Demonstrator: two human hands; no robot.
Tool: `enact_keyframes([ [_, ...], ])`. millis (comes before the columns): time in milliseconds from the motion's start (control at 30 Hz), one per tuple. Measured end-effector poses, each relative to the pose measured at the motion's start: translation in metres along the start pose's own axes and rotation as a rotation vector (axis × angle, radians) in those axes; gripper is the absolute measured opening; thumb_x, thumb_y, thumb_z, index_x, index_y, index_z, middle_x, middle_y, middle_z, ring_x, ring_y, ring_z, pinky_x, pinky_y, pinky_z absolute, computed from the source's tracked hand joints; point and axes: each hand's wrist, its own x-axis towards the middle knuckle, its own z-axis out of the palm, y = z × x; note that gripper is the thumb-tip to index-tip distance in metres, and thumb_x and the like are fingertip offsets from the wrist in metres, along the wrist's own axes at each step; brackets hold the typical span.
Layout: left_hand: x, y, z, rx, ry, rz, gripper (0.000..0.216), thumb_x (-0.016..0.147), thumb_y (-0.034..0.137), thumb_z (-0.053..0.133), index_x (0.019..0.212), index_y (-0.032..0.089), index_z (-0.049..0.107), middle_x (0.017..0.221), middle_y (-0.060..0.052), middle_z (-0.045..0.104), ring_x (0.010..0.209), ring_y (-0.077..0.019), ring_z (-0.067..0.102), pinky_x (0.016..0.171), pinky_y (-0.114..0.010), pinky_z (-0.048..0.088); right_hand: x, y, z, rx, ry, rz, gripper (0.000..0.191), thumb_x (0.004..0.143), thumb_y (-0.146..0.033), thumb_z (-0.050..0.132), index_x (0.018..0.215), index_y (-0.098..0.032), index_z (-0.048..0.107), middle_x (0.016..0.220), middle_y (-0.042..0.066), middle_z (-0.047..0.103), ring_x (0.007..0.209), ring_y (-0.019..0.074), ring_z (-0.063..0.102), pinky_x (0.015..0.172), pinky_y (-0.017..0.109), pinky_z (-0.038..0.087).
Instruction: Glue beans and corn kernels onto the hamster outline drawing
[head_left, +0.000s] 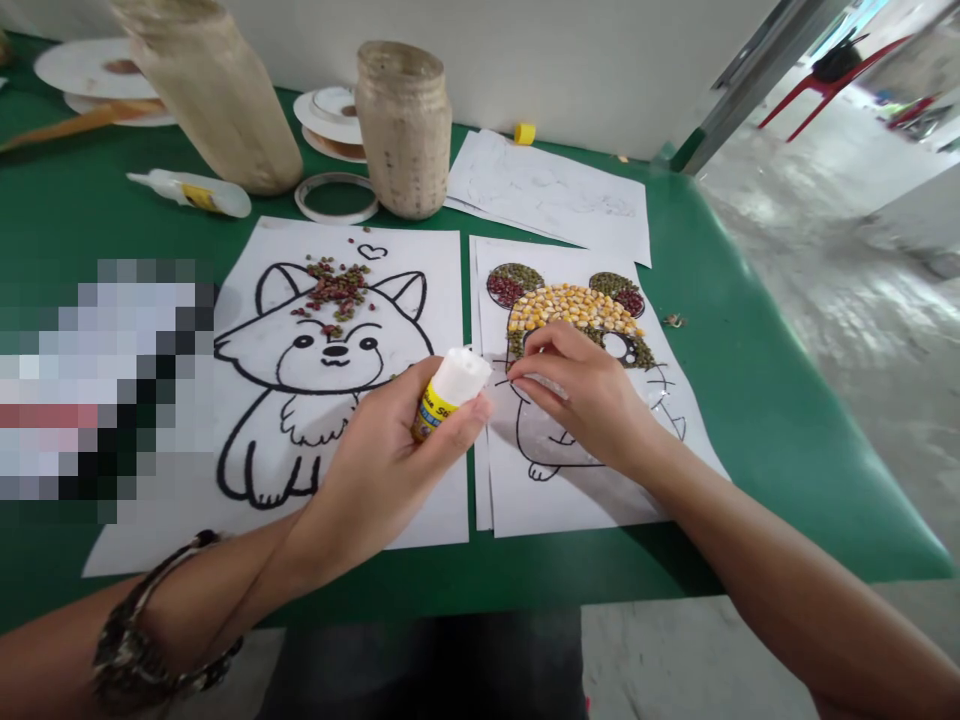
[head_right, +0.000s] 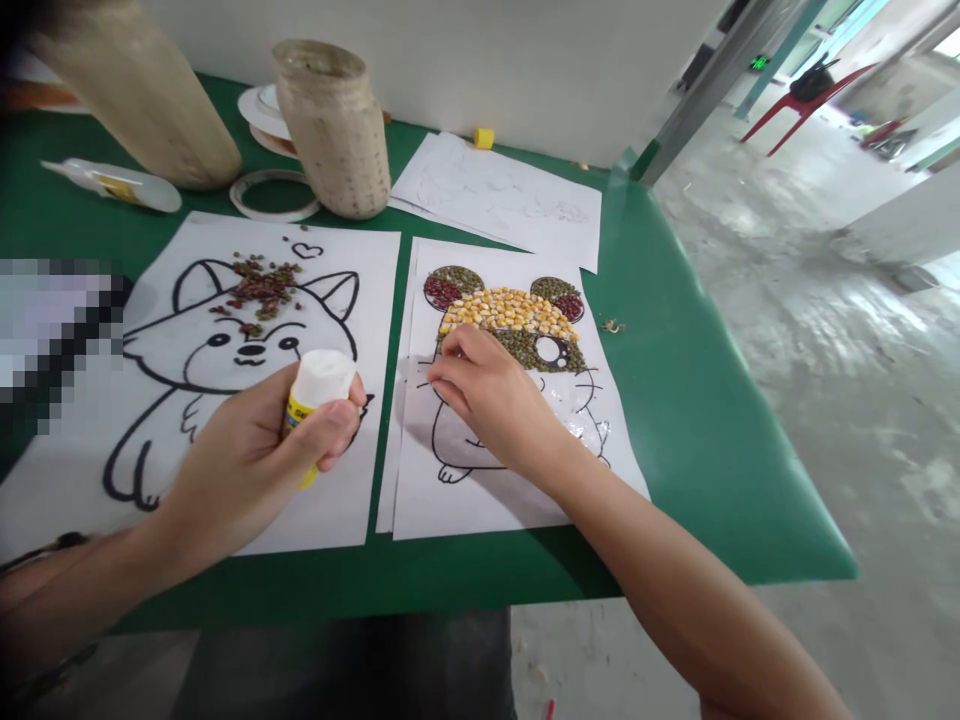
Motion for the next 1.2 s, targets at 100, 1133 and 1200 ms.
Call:
enact_keyframes([
  [100,-0.0005,0.001,-0.001,-0.012,-0.012,0.009,0.021,0.083,0.036,0.044,0.071,0.018,0.048,0.05,0.007,0.041,0.043,-0.007,0.037,0.04,-0.018,0.03,0.0005,-0.0002,0.0012,-0.016,0.009,0.017,0.015,0.08,-0.01,0.049,0.073,-0.016,0.06,0.08,0.005,0.053,0.072,0.0132,0.053,0.063,0.027,0.045],
  [1133,0.0011,-0.0006,-0.0018,-0.047,-0.049,0.036,0.02,0.081,0.034,0.047,0.069,0.017,0.049,0.049,0.008,0.042,0.041,-0.0054,0.038,0.038,-0.015,0.03,0.0053,0.0043,0.0048,0.029,-0.038,0.076,0.007,0.079,-0.013,0.052,0.075,-0.018,0.054,0.082,0.003,0.052,0.076,0.0144,0.052,0.067,0.029,0.044],
  [1200,0.0009,0.0001,-0.0018,-0.045,-0.045,0.038,0.02,0.081,0.034,0.046,0.069,0.017,0.049,0.05,0.008,0.043,0.042,-0.0057,0.039,0.039,-0.016,0.03,0.0055,0.0042,0.0036,0.028,-0.02,0.069,0.007,0.079,-0.012,0.053,0.075,-0.017,0.054,0.081,0.003,0.053,0.077,0.0141,0.052,0.067,0.028,0.044],
])
